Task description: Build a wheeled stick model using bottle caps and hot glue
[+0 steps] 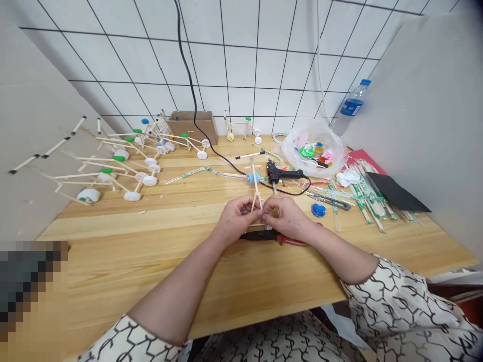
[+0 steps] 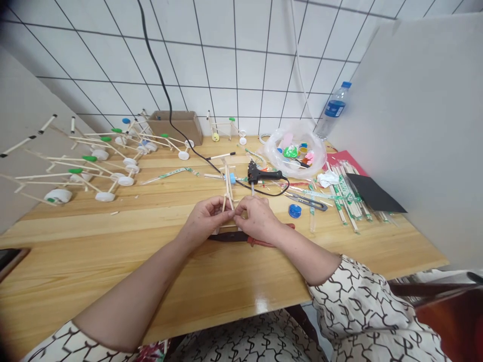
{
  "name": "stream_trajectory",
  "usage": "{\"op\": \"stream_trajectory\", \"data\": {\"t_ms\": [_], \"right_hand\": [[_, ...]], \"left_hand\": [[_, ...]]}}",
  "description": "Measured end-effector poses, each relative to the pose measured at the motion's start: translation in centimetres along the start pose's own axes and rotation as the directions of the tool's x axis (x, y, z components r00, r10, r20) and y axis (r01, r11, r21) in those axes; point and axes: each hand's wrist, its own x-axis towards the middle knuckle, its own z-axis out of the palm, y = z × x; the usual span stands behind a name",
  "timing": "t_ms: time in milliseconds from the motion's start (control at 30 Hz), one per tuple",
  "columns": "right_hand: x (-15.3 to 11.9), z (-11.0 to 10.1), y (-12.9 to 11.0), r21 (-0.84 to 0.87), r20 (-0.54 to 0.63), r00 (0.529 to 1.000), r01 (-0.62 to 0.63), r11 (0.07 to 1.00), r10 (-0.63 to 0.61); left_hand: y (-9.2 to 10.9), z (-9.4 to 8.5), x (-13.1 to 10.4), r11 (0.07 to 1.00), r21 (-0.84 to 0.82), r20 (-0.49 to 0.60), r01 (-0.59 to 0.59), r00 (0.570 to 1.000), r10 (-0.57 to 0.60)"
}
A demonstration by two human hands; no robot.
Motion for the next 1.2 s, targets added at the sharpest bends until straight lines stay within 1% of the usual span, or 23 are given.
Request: {"op": "stream_trajectory", "data": {"t_ms": [133,333,433,533,667,767,1000,1200], "right_hand": [[0.0,0.0,0.0,-0.012,-0.008,1.0,-0.009,1.0,0.009],[0.0,0.0,0.0,-0.022,0.001,1.0,-0.019,1.0,0.019],[0.0,0.0,-0.2,-0.018,0.008,1.0,-0.03,0.999,0.03],[0.0,0.0,-0.4,-0.015,0.007,0.999,-0.034,0.999,0.034],[-0.1,0.0,-0.6,0.001,-0.004,1.0,-0.03,1.0,0.03],[-0.2,0.0,-0.7,0.018,-0.03,1.0,-0.008,1.0,0.009],[-0.3,0.2,-0.4,0.016,-0.067,0.997,0.041,0.999,-0.039],[-0.1,0.5,-0.2,0.016,-0.077,0.997,0.018,1.0,-0.017]], "left_hand": [[0.2,-0.6,0.0,0.998,0.034,0.063,0.048,0.997,-0.05],[0.6,-1.9,-0.1,0.985,0.144,0.125,0.094,0.986,-0.112],[1.0,-2.3,0.1,0.975,0.188,0.159,0.118,0.976,-0.149],[1.2,-2.3,0.2,0.973,0.197,0.129,0.123,0.98,-0.15],[1.2,-2.1,0.2,0.983,0.153,0.069,0.1,0.991,-0.111],[1.2,-1.9,0.0,0.985,0.142,0.051,0.095,0.993,-0.104],[1.1,-1.9,-0.2,0.974,0.218,0.037,0.064,0.997,-0.074],[0.5,-2.0,-0.1,0.962,0.273,0.021,-0.007,1.0,0.001]]}}
